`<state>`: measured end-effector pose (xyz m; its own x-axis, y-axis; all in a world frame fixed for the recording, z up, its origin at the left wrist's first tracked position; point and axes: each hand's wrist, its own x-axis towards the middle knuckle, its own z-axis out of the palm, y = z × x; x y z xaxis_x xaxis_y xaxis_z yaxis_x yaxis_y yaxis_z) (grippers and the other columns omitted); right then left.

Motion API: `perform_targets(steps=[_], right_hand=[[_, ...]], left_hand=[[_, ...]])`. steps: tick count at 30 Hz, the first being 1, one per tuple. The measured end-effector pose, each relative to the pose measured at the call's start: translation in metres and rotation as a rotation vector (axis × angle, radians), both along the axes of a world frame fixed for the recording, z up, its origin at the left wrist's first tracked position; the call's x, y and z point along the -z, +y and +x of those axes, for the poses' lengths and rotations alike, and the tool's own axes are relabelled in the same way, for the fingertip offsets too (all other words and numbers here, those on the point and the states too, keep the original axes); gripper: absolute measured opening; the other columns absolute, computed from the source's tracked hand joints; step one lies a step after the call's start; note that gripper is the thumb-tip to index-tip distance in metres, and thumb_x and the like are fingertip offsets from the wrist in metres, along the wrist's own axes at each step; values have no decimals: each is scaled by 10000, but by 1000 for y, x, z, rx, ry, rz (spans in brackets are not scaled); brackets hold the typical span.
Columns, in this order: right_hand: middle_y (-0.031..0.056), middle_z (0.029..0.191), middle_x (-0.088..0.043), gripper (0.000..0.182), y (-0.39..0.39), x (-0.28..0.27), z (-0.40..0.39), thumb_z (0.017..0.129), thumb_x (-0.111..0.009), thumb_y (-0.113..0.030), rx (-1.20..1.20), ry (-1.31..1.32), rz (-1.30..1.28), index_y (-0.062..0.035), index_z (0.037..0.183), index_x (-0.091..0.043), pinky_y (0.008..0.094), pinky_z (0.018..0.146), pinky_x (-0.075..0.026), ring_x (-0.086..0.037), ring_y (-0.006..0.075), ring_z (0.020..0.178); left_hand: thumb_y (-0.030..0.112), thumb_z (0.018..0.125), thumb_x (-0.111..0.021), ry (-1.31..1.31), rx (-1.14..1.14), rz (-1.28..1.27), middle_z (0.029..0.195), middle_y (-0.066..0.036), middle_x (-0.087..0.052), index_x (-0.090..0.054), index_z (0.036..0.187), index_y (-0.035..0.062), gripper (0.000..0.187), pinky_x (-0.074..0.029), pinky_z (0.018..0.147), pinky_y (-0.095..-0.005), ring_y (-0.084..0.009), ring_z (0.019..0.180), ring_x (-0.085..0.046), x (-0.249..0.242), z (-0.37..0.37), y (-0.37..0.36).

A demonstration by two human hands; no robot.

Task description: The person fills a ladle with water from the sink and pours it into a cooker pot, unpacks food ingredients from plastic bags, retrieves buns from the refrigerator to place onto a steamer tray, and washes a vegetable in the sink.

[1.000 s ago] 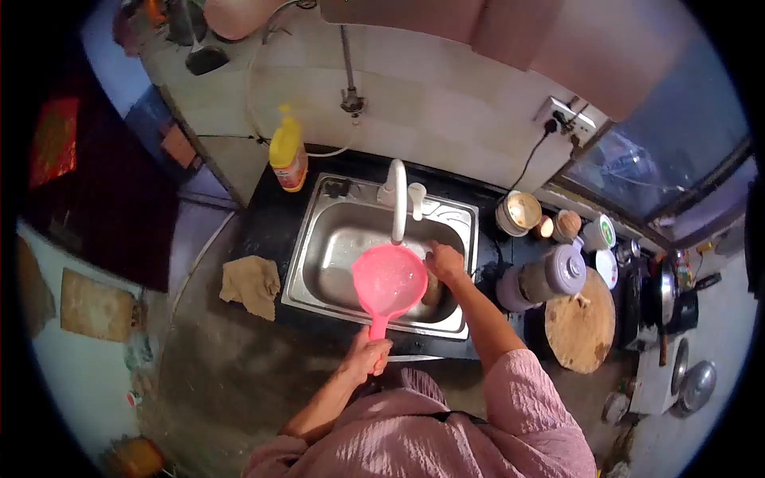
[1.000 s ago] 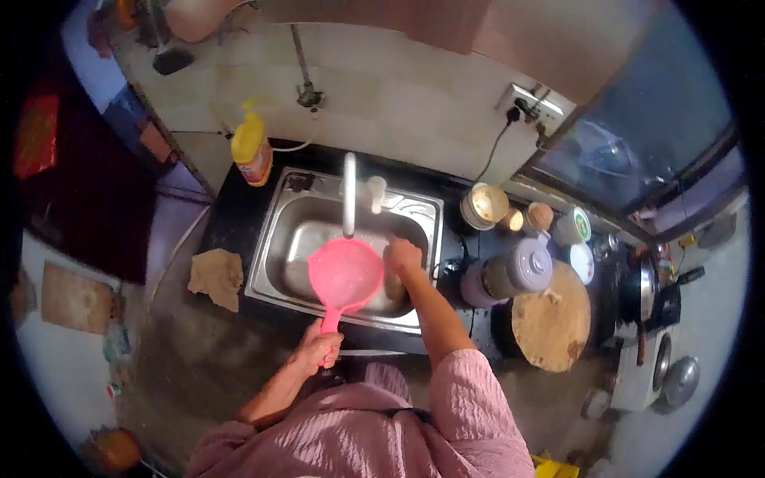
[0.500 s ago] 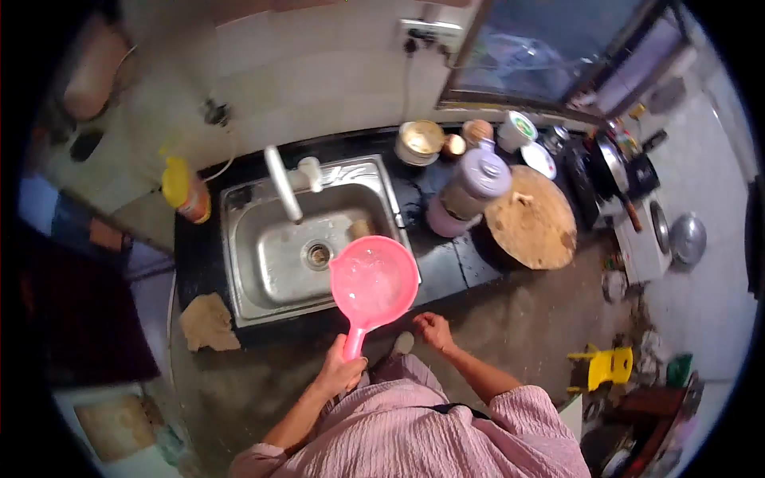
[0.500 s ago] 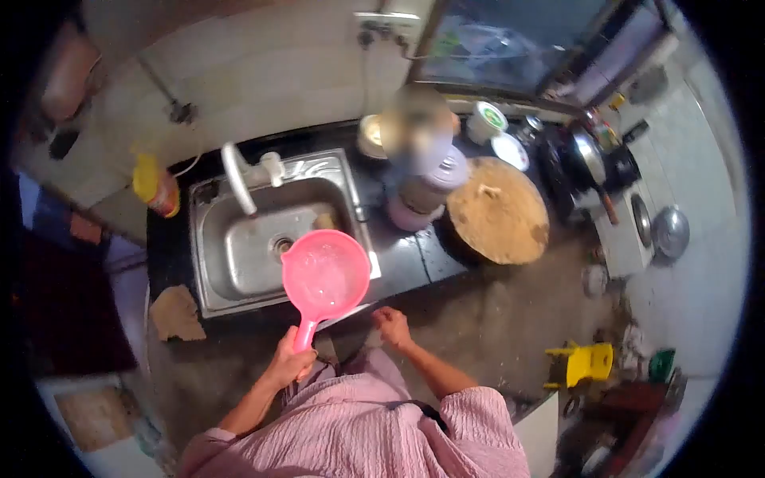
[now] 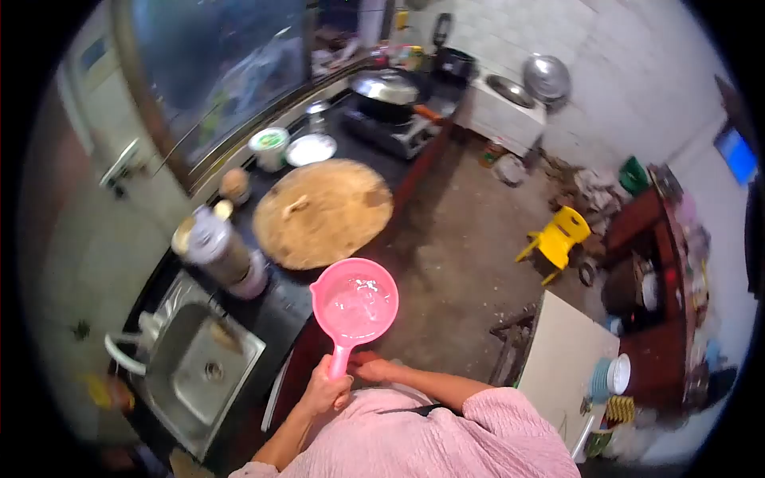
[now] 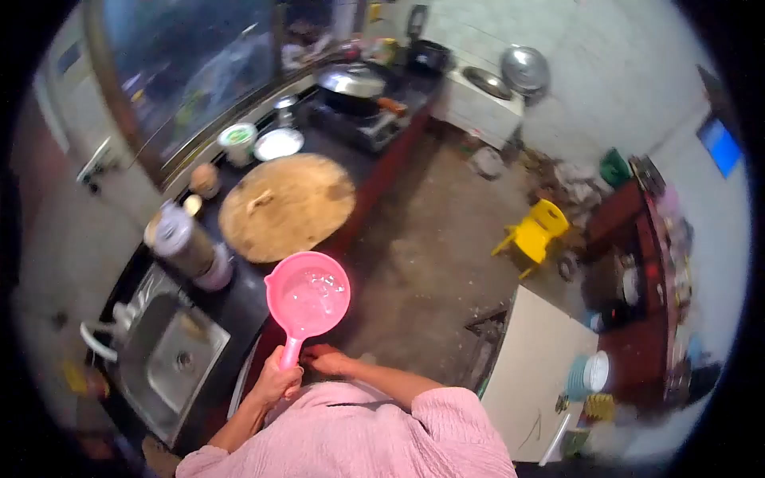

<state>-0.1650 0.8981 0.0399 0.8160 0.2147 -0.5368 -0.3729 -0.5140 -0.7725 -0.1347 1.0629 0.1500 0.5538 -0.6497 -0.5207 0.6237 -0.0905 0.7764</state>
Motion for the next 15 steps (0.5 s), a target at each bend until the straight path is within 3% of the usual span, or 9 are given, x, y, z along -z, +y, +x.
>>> perform_targets(steps=[3, 4, 11, 13, 15], right_hand=[[64, 813, -633, 272, -71, -6, -9, 914, -512, -286, 321, 21, 160, -98, 1085, -612, 315, 562, -492, -598, 170, 678], [42, 786, -623, 258, -90, 2, -15, 920, -514, -265, 538, 2, 276, -92, 1086, -609, 273, 463, -448, -567, 133, 592], [59, 759, -638, 232, -228, -3, -18, 920, -518, -224, 912, -33, 259, -57, 1041, -623, 300, 456, -459, -563, 147, 536], [50, 822, -644, 204, -256, -13, -12, 902, -519, -167, 935, -105, 225, -60, 1036, -629, 316, 585, -498, -601, 148, 692], [58, 892, -640, 211, -282, 11, -3, 884, -541, -152, 1032, -180, 509, -44, 1051, -609, 310, 661, -497, -593, 152, 805]], left_hand=[[-19, 767, -566, -3, 82, -24, 587, -40, -433, -395, 991, 51, 291, -297, 303, -248, -111, 346, -376, 0, 11, -79], [-7, 776, -567, 13, 120, -56, 584, -44, -439, -394, 977, 43, 270, -307, 304, -253, -113, 351, -390, -2, 13, -106], [-7, 783, -543, 122, 307, -72, 570, -34, -424, -415, 1028, 55, 283, -299, 317, -265, -110, 349, -370, 1, 39, -268], [4, 782, -551, 114, 359, -82, 552, -42, -432, -408, 1011, 33, 271, -309, 312, -266, -116, 346, -388, -4, 50, -305], [4, 779, -552, 98, 430, -82, 551, -39, -429, -398, 1018, 28, 285, -305, 309, -255, -115, 344, -392, -1, 65, -343]])
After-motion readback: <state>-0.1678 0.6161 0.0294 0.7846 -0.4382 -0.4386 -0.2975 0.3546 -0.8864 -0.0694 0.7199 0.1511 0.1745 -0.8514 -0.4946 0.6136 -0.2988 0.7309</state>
